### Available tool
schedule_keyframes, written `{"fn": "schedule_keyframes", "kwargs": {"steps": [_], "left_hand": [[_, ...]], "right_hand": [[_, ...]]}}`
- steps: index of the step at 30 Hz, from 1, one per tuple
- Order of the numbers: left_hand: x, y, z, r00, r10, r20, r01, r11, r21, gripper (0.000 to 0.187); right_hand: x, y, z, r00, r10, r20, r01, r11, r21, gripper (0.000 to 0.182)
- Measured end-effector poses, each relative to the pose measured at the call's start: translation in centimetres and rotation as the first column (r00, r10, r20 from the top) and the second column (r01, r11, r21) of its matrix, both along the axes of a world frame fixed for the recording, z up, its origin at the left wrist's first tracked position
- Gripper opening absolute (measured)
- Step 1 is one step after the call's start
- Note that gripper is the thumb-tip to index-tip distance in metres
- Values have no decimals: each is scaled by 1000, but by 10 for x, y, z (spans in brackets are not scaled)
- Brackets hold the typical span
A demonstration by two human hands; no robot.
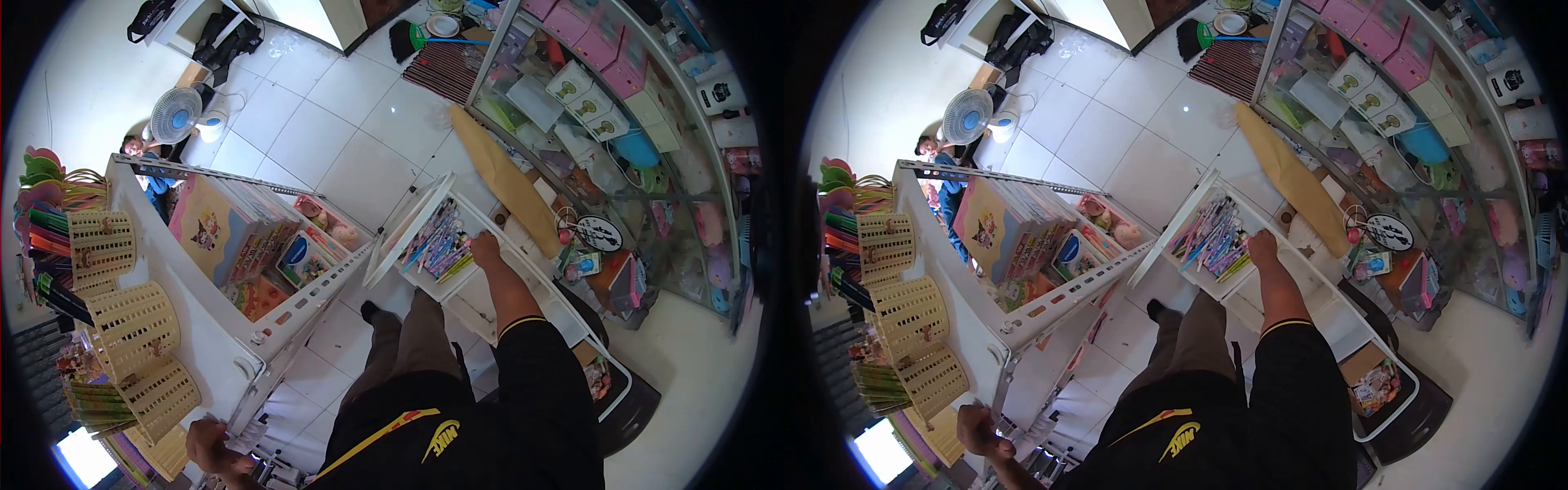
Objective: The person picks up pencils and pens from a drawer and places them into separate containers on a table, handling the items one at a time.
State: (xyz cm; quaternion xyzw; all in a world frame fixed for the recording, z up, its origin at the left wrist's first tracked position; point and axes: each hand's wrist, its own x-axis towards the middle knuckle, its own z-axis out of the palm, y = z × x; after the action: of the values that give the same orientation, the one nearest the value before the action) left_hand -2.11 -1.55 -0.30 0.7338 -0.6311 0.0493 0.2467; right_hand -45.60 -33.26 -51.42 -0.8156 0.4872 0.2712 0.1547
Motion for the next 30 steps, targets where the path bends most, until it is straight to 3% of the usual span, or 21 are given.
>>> {"fn": "schedule_keyframes", "kwargs": {"steps": [2,8,15,21,26,30], "left_hand": [[1,1,-2,1000,1,-5,-1,1000,-8,83],[-2,-2,0,1000,8,-24,-9,1000,-23,85],[-3,-1,0,1000,18,-21,-18,1000,4,87],[-6,-11,3,997,-18,-73,17,1000,-11,82],[-8,-13,6,995,-22,-92,24,1000,18,82],[-10,-19,9,983,-35,-180,47,997,65,78]], "right_hand": [[5,-1,2,997,0,-82,3,1000,30,18],[-2,-13,-1,996,76,-51,-66,983,173,19],[1,-14,14,998,17,-61,-7,986,167,23],[-1,-19,37,1000,20,9,-21,977,212,25],[-5,-26,77,983,-121,135,90,972,218,19],[-5,-14,116,968,-153,199,132,985,112,16]]}}
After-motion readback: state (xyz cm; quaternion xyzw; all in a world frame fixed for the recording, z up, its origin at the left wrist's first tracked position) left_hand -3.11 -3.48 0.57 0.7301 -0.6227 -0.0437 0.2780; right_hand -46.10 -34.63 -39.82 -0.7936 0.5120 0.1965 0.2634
